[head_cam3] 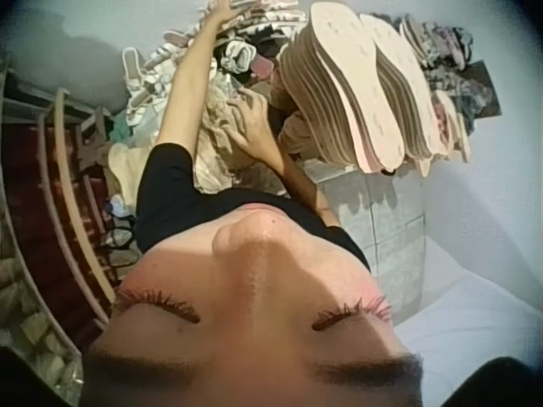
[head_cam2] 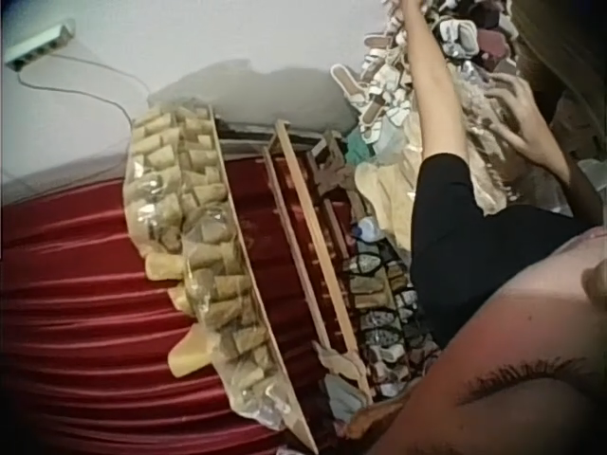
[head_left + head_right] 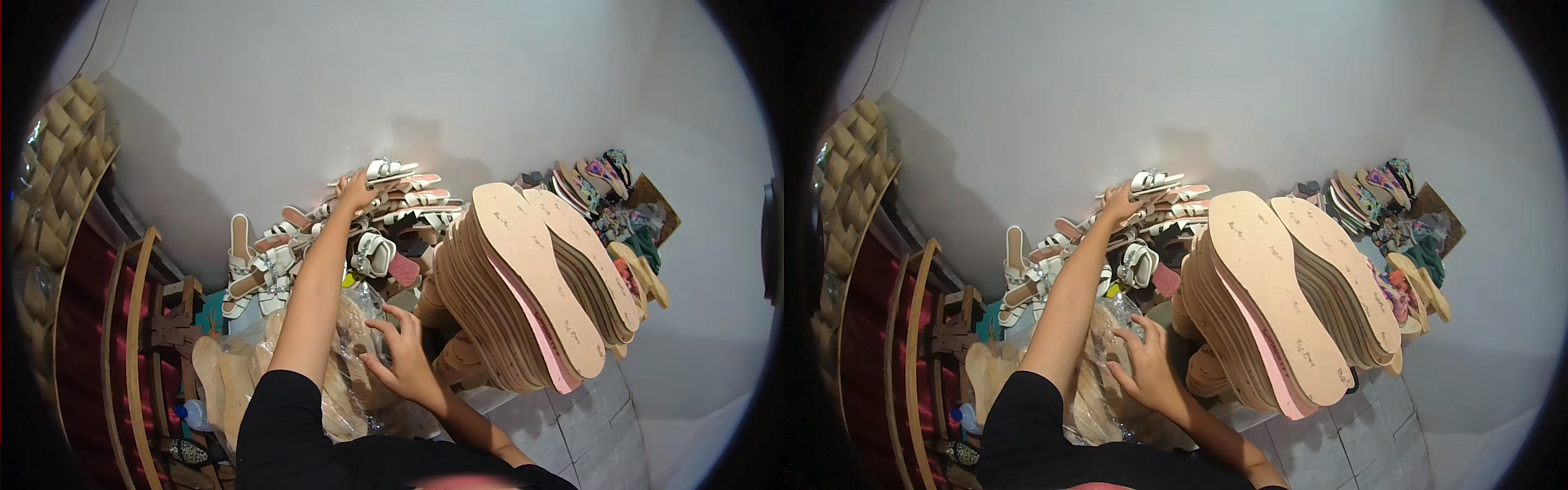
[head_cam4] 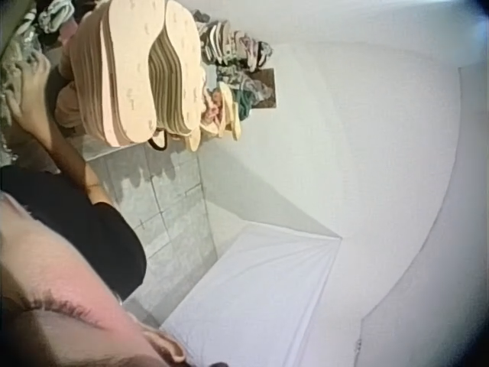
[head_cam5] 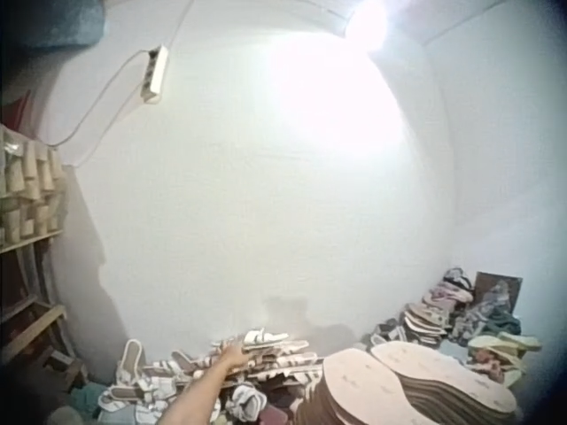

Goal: Organizing and matching various shoe parts and finished sandals on a work table.

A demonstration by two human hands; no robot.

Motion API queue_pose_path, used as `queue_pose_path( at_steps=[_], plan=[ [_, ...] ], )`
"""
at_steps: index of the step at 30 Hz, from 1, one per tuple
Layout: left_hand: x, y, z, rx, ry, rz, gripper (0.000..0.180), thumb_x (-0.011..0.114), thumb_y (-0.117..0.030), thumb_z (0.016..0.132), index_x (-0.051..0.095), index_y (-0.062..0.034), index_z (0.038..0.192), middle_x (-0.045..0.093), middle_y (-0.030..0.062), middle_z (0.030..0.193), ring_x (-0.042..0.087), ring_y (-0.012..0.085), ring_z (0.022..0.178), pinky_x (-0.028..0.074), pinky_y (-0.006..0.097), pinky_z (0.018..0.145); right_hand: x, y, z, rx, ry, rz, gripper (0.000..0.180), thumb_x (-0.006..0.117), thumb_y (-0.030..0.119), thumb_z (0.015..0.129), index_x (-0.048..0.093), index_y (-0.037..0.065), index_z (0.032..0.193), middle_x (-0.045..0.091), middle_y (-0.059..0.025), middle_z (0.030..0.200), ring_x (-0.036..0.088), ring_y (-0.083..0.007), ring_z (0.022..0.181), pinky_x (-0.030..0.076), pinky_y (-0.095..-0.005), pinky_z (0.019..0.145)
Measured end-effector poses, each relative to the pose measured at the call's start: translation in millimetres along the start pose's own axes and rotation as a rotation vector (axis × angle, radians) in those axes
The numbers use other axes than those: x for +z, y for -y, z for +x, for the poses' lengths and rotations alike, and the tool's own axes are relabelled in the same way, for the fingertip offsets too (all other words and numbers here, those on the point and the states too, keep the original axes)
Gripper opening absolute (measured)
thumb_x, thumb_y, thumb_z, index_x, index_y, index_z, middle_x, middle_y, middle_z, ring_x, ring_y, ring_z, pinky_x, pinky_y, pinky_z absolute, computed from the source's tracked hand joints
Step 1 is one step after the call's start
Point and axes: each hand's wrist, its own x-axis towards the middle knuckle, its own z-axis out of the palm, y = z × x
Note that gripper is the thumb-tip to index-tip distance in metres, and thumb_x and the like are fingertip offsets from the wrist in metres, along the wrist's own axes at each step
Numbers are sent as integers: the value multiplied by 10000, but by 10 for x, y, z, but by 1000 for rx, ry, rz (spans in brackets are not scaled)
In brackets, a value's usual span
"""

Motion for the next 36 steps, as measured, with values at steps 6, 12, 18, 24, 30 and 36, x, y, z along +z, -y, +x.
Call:
queue_pose_path(
  at_steps=[6,12,18,24,30,36],
  plan=[
    [-75,197,98,152,-71,-242,888,682,-344,581,258,-55,1306,268,166,1346,226,289,1258,150,379,1041,-28,-55,-43,-15,-9,41,426,624,186,707,475,56,1084,343,-216,1188,304,-380,1110,259,-434,935],
    [-891,-128,-233,75,600,-460,507,609,-349,745,500,-48,1138,563,118,1060,553,195,891,463,318,741,-239,22,-254,-119,92,55,422,619,187,709,472,71,1086,349,-208,1183,316,-374,1099,269,-431,934],
    [-2463,-1095,-1184,132,599,32,315,599,-346,755,637,-68,899,615,39,832,543,118,788,423,264,602,-730,139,-633,-362,372,254,355,585,164,740,476,51,1059,442,-158,1101,420,-330,1010,350,-386,865],
    [-3402,-2669,-3199,585,23,-208,182,529,-114,798,591,56,783,617,112,760,574,131,677,442,268,703,-1804,-12,-1294,-373,840,452,295,528,188,811,467,24,1048,503,-121,983,487,-290,939,391,-360,825],
    [-3135,-3502,-4419,984,413,-58,66,650,-122,702,637,-105,764,616,18,714,600,232,866,428,397,805,-3135,-405,-1645,-301,771,487,291,538,193,794,492,14,1019,532,-142,947,518,-295,903,405,-359,798],
    [-1833,-4108,-4445,1295,780,-665,166,634,-187,750,624,-38,822,608,22,751,601,209,859,429,375,810,-4197,-772,-1609,-215,546,311,304,597,110,750,520,-21,1013,553,-121,951,543,-221,887,422,-301,775]
  ],
)
